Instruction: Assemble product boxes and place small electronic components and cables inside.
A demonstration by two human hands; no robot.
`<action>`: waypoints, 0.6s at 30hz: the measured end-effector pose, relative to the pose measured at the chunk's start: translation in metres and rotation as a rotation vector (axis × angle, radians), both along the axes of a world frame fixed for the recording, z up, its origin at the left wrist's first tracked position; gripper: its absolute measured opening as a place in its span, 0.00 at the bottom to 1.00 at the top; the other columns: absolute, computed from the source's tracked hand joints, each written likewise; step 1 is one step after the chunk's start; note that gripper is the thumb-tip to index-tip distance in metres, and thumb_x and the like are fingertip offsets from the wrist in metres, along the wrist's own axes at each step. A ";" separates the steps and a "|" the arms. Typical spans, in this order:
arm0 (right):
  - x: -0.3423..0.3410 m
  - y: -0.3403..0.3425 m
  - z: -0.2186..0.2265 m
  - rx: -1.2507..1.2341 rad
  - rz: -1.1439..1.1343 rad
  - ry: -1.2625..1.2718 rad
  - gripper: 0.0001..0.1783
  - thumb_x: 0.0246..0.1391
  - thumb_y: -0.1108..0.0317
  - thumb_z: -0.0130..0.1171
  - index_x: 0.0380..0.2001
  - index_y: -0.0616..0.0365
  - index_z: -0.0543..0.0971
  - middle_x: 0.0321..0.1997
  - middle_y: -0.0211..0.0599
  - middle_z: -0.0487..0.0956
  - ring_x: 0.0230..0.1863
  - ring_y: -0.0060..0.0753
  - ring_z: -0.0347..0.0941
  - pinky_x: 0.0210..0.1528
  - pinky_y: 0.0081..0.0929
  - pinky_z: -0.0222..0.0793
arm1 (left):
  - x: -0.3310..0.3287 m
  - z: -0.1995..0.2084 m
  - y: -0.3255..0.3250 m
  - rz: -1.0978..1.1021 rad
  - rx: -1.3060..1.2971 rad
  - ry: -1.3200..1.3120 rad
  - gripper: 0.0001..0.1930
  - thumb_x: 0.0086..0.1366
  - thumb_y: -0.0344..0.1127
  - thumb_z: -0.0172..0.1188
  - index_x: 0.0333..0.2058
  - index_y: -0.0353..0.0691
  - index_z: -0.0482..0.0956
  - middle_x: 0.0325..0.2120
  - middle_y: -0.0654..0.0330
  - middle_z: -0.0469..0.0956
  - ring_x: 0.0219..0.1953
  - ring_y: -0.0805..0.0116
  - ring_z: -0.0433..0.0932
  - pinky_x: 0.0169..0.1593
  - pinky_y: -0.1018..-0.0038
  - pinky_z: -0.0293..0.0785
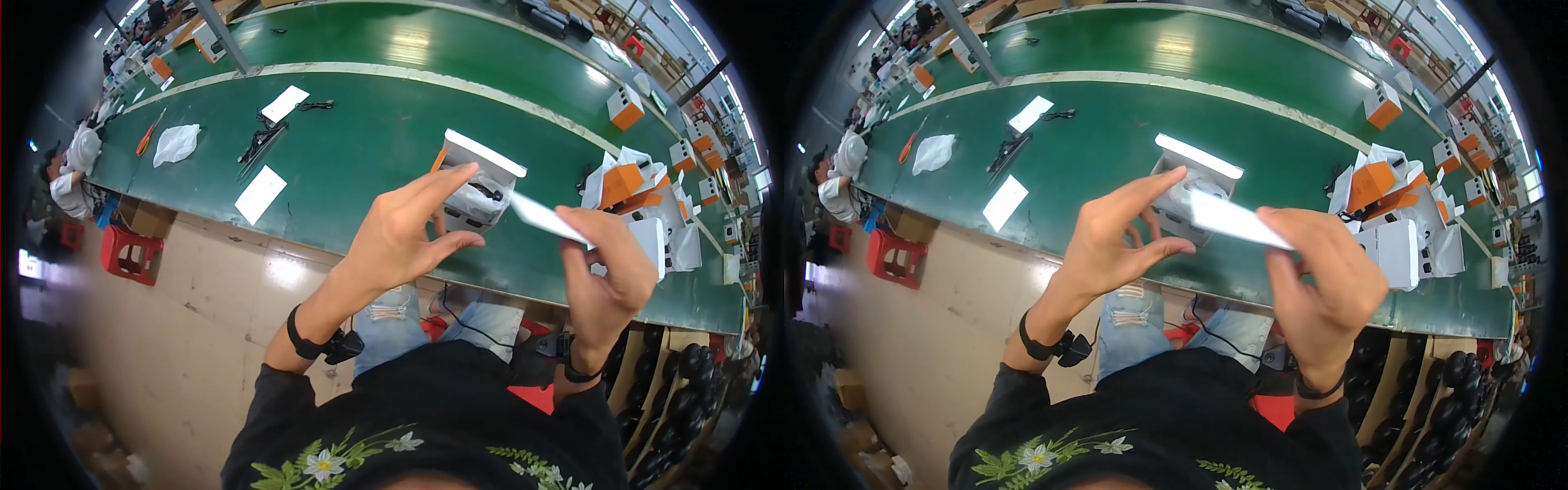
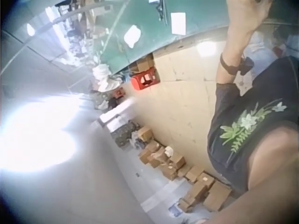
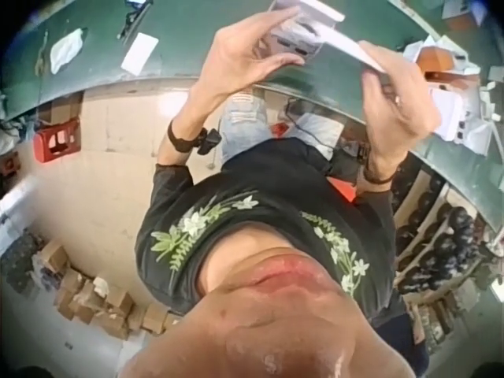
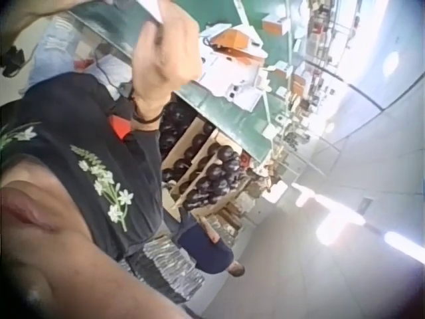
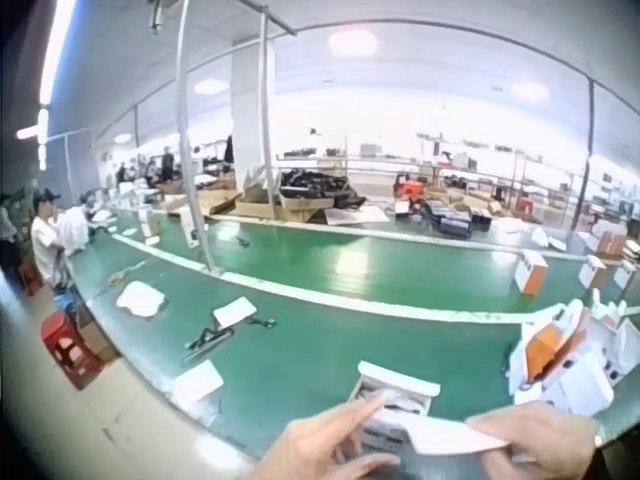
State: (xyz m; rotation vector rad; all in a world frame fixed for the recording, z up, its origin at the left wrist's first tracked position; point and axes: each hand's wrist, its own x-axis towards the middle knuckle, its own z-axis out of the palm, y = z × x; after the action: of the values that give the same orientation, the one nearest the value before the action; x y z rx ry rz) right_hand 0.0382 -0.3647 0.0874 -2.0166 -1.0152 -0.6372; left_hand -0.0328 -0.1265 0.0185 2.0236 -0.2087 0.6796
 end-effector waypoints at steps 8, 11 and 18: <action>0.021 0.048 -0.037 0.069 -0.057 0.021 0.18 0.49 0.87 0.71 0.44 0.60 0.92 0.42 0.41 0.90 0.38 0.35 0.88 0.38 0.27 0.81 | 0.019 -0.031 0.007 0.146 0.487 0.087 0.28 0.61 0.41 0.80 0.58 0.40 0.84 0.54 0.53 0.85 0.37 0.49 0.89 0.36 0.61 0.84; 0.022 0.058 -0.035 -0.006 -0.114 -0.012 0.17 0.49 0.85 0.74 0.42 0.58 0.91 0.40 0.37 0.88 0.37 0.39 0.87 0.37 0.32 0.79 | 0.018 -0.037 0.012 0.146 0.445 0.010 0.24 0.61 0.39 0.79 0.56 0.43 0.86 0.48 0.58 0.85 0.37 0.52 0.88 0.36 0.61 0.84; 0.011 0.069 -0.042 -0.095 -0.202 -0.129 0.18 0.45 0.83 0.76 0.41 0.56 0.91 0.39 0.33 0.87 0.32 0.41 0.85 0.34 0.33 0.78 | 0.017 -0.040 0.006 0.163 0.392 -0.061 0.18 0.61 0.37 0.78 0.50 0.46 0.89 0.40 0.62 0.84 0.33 0.55 0.87 0.34 0.61 0.82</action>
State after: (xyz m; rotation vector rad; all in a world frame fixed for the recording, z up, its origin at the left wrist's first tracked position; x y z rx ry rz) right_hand 0.0495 -0.2962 0.0455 -2.2033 -0.9380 -0.8502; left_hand -0.0154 -0.1206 -0.0215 2.4148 -0.2280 0.8558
